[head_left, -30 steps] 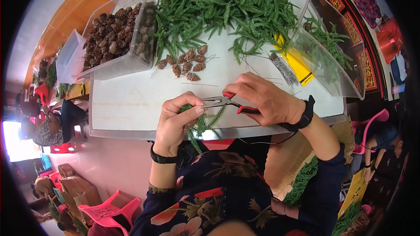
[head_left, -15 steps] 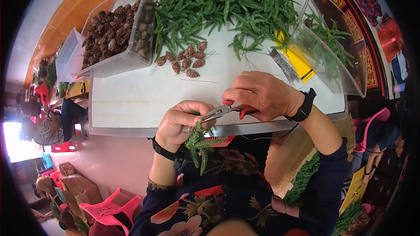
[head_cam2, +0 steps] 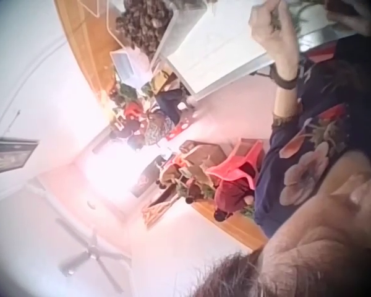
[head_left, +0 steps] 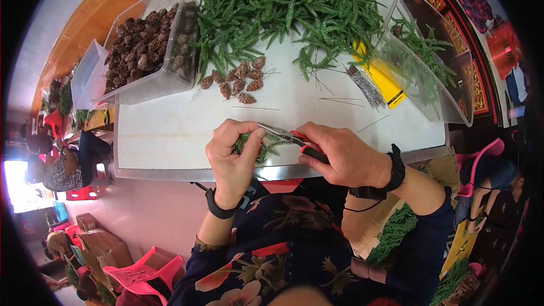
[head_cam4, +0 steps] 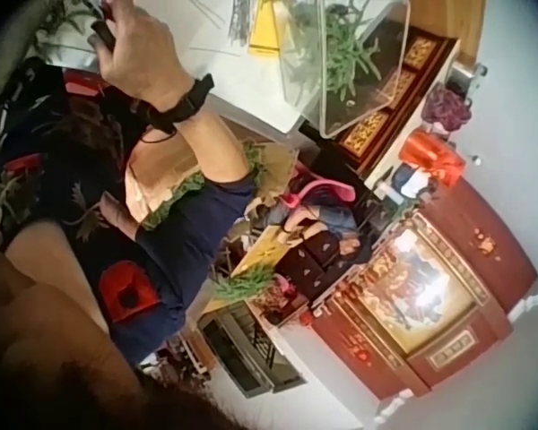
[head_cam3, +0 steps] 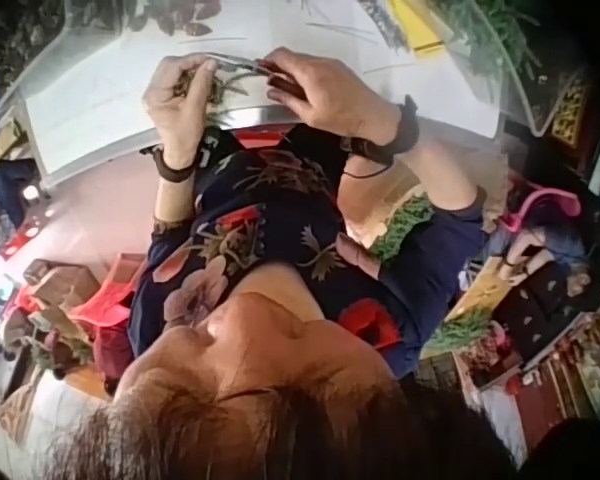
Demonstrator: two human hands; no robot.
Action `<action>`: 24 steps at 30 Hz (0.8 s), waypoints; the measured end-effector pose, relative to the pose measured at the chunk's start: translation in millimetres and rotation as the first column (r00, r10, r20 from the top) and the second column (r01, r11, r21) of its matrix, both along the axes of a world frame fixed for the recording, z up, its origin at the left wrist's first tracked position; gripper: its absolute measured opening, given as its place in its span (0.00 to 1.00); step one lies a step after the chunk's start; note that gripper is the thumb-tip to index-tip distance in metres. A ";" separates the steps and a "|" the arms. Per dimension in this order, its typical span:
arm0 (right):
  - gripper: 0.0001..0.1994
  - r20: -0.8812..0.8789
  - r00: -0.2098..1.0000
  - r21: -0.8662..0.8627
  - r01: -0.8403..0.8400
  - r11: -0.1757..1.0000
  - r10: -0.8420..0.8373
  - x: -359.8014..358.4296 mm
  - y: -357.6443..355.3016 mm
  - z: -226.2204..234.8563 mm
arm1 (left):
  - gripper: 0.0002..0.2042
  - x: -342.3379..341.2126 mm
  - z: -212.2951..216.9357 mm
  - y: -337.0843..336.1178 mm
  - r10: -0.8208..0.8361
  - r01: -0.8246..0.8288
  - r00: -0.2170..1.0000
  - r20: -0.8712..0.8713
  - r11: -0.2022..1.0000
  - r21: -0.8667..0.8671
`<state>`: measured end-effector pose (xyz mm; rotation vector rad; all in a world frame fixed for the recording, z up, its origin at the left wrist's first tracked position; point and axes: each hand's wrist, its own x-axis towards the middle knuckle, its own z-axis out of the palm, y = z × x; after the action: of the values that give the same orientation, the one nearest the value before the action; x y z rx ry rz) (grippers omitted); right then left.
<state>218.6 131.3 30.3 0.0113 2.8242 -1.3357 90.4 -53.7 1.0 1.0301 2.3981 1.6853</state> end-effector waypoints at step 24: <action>0.24 -0.401 0.837 0.458 -0.169 0.873 0.372 -25.9 40.6 -9.9 | 0.02 -20.0 -6.2 -17.2 -0.568 0.271 0.266 0.778 0.819 0.506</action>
<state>192.7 171.9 20.4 -0.8052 3.2701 -0.7433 70.4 -70.9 -5.2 0.4152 1.0311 1.6841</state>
